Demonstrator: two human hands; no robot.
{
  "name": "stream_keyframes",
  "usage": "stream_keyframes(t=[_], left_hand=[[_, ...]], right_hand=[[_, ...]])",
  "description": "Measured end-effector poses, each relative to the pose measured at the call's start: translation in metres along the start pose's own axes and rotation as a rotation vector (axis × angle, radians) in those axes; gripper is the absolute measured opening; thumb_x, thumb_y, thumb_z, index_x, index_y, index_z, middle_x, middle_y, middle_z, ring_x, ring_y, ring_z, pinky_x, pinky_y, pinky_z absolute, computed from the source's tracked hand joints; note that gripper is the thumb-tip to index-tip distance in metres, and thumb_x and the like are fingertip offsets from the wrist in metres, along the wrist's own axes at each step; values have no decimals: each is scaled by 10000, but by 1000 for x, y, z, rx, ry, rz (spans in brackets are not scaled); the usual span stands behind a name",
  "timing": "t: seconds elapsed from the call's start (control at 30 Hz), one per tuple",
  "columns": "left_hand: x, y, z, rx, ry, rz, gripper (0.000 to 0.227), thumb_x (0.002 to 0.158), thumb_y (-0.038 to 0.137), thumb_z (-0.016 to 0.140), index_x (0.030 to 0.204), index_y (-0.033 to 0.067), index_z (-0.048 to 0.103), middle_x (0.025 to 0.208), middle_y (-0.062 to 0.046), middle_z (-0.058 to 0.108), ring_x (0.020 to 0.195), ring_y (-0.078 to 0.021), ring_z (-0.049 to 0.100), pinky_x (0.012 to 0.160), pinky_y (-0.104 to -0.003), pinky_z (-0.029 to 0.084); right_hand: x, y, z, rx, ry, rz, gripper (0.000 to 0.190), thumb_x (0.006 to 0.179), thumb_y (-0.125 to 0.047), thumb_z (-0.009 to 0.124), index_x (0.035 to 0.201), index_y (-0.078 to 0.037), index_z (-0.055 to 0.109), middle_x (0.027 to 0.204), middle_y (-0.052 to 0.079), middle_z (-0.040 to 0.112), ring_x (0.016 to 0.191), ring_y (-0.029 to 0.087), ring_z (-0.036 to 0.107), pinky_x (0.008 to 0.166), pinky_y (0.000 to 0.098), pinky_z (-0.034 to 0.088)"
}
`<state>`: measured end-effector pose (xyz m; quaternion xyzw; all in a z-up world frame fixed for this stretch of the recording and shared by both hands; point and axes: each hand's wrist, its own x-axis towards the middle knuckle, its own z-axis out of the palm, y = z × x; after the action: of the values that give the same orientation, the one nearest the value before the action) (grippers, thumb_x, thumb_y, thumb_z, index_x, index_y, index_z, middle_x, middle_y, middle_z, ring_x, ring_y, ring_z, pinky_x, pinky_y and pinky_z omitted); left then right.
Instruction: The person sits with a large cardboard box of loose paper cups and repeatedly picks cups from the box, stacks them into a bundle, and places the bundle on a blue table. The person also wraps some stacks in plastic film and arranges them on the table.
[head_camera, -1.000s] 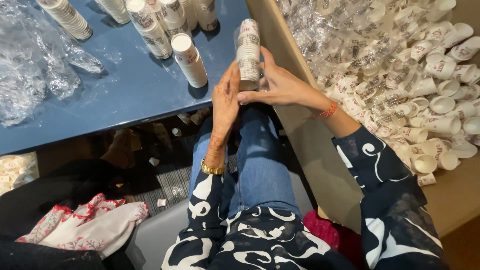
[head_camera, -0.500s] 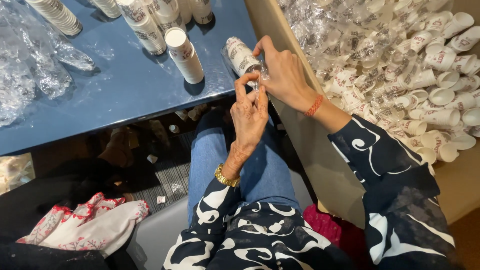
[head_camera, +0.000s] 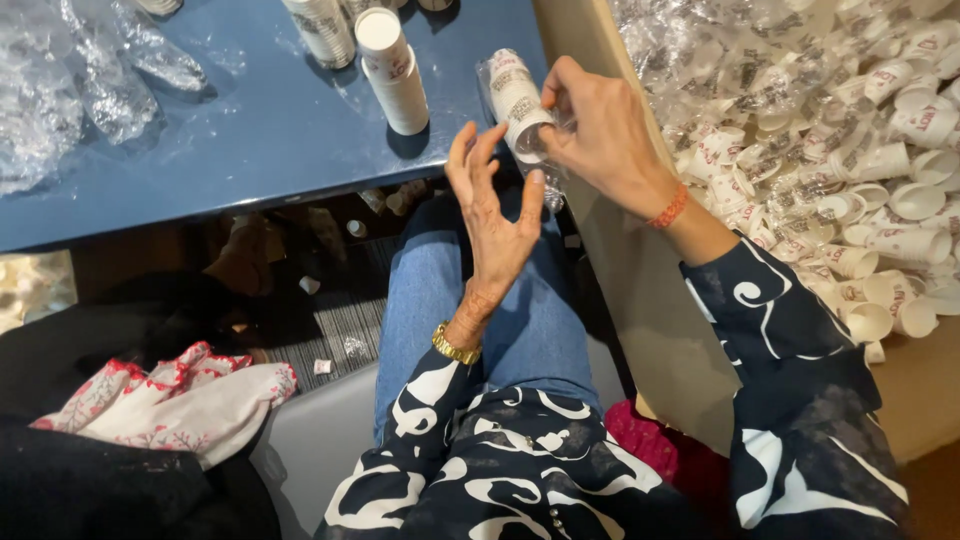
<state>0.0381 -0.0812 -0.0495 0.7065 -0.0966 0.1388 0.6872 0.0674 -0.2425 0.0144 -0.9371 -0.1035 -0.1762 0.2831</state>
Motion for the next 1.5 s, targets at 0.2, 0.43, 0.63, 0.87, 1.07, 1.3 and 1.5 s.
stream_keyframes(t=[0.2, 0.43, 0.63, 0.87, 1.07, 1.3, 1.5], left_hand=[[9, -27, 4, 86, -198, 202, 605, 853, 9, 698, 1431, 141, 576, 1595, -225, 413, 1538, -390, 395, 1218, -434, 445], [20, -33, -6, -139, -343, -3, 603, 894, -13, 665, 1456, 197, 606, 1673, -189, 352, 1457, -312, 542, 1139, -400, 559], [25, -52, -5, -205, -372, -20, 604, 947, -77, 581, 1489, 188, 560, 1705, -216, 244, 1472, -301, 499, 1142, -382, 555], [31, -56, 0, -130, -317, -98, 520, 869, -107, 598, 1334, 125, 621, 1587, -176, 448, 1363, -308, 601, 1011, -355, 618], [33, -73, 0, -40, -166, 21, 494, 850, -144, 613, 1280, 98, 642, 1453, -172, 607, 1350, -308, 617, 1103, -370, 534], [34, -61, -3, -55, -134, -56, 530, 847, -175, 506, 1280, 94, 654, 1394, -135, 676, 1298, -285, 678, 1048, -349, 563], [32, -57, 2, -119, -160, -173, 504, 838, -164, 535, 1256, 90, 656, 1380, -116, 666, 1182, -241, 694, 900, -324, 595]], right_hand=[[-7, -4, 7, -118, -60, -39, 283, 848, -117, 811, 1004, -6, 602, 762, 163, 671, 713, 329, 694, 620, 402, 531], [-7, -7, -4, -6, -85, -6, 272, 873, -123, 794, 1014, -3, 594, 784, 130, 686, 722, 252, 718, 659, 361, 554], [-7, -6, 2, 9, -92, -11, 284, 895, -148, 807, 993, -3, 585, 797, 133, 693, 712, 249, 724, 650, 358, 557], [-9, -12, 9, -95, -182, -44, 339, 863, -214, 831, 982, -8, 590, 739, 142, 694, 663, 300, 706, 603, 390, 546], [-4, -31, -6, 85, -326, -107, 467, 960, -409, 758, 1030, 13, 570, 842, 166, 695, 670, 278, 737, 610, 387, 575], [-9, -12, 1, -44, -327, -97, 205, 1153, -260, 561, 1143, -68, 632, 813, 151, 684, 738, 339, 684, 685, 450, 532], [-9, -21, 9, -113, -221, -205, 324, 1029, -318, 713, 1042, -31, 563, 813, 130, 678, 678, 333, 685, 570, 445, 506]])
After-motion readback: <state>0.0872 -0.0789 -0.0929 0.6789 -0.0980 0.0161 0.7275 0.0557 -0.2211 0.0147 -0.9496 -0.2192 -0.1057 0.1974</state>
